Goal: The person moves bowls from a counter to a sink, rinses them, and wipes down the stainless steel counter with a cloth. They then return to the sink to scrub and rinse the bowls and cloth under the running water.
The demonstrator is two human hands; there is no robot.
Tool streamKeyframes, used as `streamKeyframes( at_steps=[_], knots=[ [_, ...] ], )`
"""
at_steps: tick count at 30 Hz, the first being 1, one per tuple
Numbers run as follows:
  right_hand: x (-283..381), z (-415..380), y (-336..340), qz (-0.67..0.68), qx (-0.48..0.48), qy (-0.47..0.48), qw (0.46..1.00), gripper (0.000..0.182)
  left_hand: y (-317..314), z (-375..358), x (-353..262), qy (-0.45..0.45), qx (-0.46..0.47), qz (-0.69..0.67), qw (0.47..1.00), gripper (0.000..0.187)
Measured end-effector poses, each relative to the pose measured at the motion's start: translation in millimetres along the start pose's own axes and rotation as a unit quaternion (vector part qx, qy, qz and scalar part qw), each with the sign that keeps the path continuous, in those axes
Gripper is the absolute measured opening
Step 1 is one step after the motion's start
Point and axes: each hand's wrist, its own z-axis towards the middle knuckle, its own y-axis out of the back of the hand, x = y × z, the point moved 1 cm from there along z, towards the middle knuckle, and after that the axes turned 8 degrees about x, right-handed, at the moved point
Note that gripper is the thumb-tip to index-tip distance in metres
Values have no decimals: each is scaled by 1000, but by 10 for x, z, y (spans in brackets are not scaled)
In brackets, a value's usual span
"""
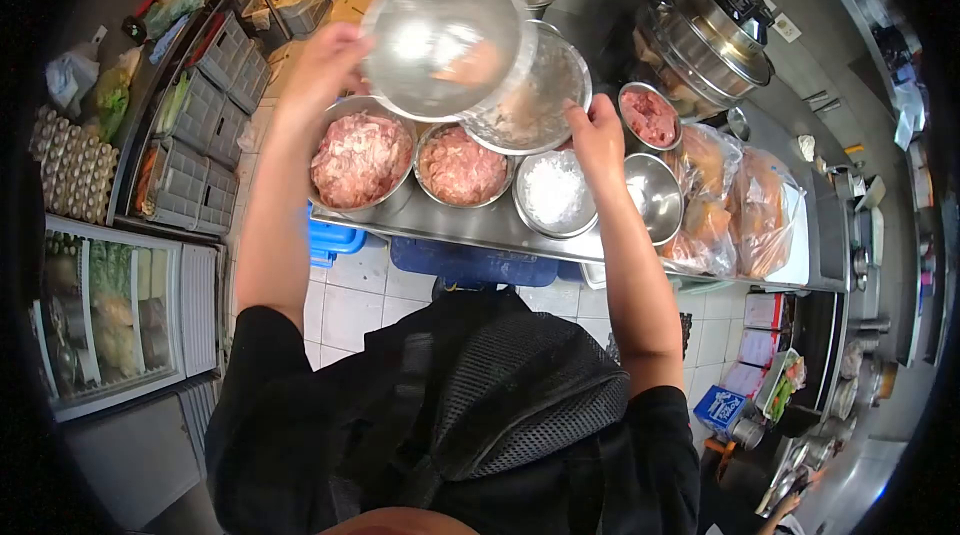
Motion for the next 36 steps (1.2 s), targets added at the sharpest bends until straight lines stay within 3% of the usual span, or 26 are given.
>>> streamKeyframes(
  at_steps=[2, 5, 7, 9, 11, 14, 18, 21, 23, 27, 29, 30, 33, 36],
  knots=[
    [-34, 54, 10, 90, 0, -21, 996, 22, -214, 257, 8, 0, 46, -43, 998, 31],
    [-243, -47, 334, 91, 10, -49, 995, 25, -246, 832, 395, 9, -4, -22, 1000, 44],
    [-475, -233, 504, 140, -29, -87, 986, 22, -41, 1235, 922, 83, -105, 283, 950, 57],
    [-963, -344, 758, 146, -15, -98, 984, 23, 23, 1503, 1320, 187, -125, 313, 923, 63],
    [-1065, -515, 845, 183, -39, -121, 975, 25, 119, 1729, 1783, 270, -80, 314, 907, 54],
    [-1066, -646, 955, 173, -71, -122, 975, 26, 143, 1692, 1609, 309, -56, 247, 917, 44],
    [-975, -535, 1001, 156, -85, -107, 978, 26, 390, 1791, 1341, 289, -68, 216, 930, 37],
    [-704, -283, 963, 138, -66, -108, 982, 26, 475, 1878, 974, 220, -65, 157, 961, 31],
    [-529, -18, 821, 87, -72, -53, 992, 23, 346, 2003, 681, 133, 34, 102, 985, 29],
    [-531, 524, 713, 31, -53, -52, 997, 22, -496, 1952, 1, 103, 153, 34, 982, 30],
    [-505, 633, 622, 115, -46, -48, 991, 23, -872, 2092, 78, 98, 250, -55, 962, 32],
    [-511, 655, 605, 156, -45, -45, 986, 23, -962, 2204, 169, 99, 257, -56, 960, 32],
    [-607, 473, 650, 205, -101, -19, 973, 26, -1102, 2787, 562, 122, 146, 121, 974, 47],
    [-849, 110, 822, 260, -151, -97, 949, 25, -971, 3221, 1003, 170, 57, 278, 944, 58]
  ],
)
